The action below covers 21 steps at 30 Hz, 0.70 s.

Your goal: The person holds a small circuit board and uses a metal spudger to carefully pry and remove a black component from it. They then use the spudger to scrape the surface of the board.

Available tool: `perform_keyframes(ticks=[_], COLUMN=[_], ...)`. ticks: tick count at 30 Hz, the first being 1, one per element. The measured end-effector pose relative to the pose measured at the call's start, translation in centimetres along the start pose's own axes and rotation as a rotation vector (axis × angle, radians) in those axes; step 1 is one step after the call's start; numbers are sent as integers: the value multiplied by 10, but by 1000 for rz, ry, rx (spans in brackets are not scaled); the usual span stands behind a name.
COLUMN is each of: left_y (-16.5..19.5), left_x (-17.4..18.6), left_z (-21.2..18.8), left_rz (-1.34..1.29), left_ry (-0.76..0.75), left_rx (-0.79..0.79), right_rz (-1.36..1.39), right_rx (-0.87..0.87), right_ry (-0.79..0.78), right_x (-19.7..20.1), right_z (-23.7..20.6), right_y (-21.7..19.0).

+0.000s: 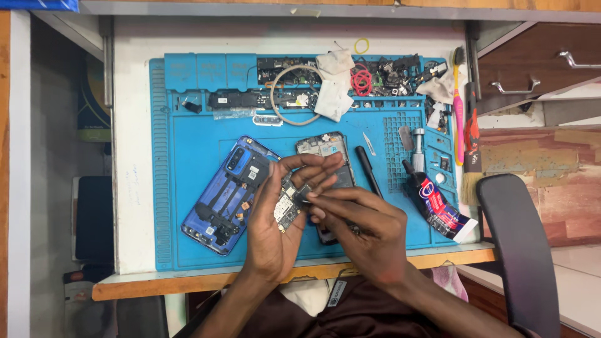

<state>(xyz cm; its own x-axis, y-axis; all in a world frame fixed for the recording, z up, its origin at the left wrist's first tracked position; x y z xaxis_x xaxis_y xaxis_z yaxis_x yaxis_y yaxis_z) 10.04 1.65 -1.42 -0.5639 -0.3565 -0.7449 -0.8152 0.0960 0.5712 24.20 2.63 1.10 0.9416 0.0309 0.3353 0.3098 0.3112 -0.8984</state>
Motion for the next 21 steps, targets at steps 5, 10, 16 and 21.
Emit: perform_keyframes(ticks=[5, 10, 16, 21], left_y=[0, 0, -6, -8], left_x=[2, 3, 8, 11], left_z=[0, 1, 0, 0], left_rz=[-34, -41, -74, -46], left_ry=[18, 4, 8, 19], left_rx=[23, 8, 50, 87], right_rz=[2, -93, -62, -87], right_rx=[26, 109, 63, 90], right_ry=[92, 116, 40, 75], right_x=[2, 1, -3, -3], right_z=[0, 0, -2, -1], right_y=[-4, -3, -1, -4])
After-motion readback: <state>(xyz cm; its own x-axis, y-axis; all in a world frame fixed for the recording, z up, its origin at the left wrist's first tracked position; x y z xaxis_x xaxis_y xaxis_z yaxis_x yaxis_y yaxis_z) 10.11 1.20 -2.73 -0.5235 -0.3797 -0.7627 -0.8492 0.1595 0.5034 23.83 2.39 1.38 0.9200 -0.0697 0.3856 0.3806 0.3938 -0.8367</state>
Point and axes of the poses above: each hand's wrist, its own z-axis towards the middle knuckle, its own x-axis out of the back of the hand, y = z × x, the point moved 4 cm from there along z, towards the middle knuckle, and after that the axes turned 13 degrees about y, right-handed, at the moved point
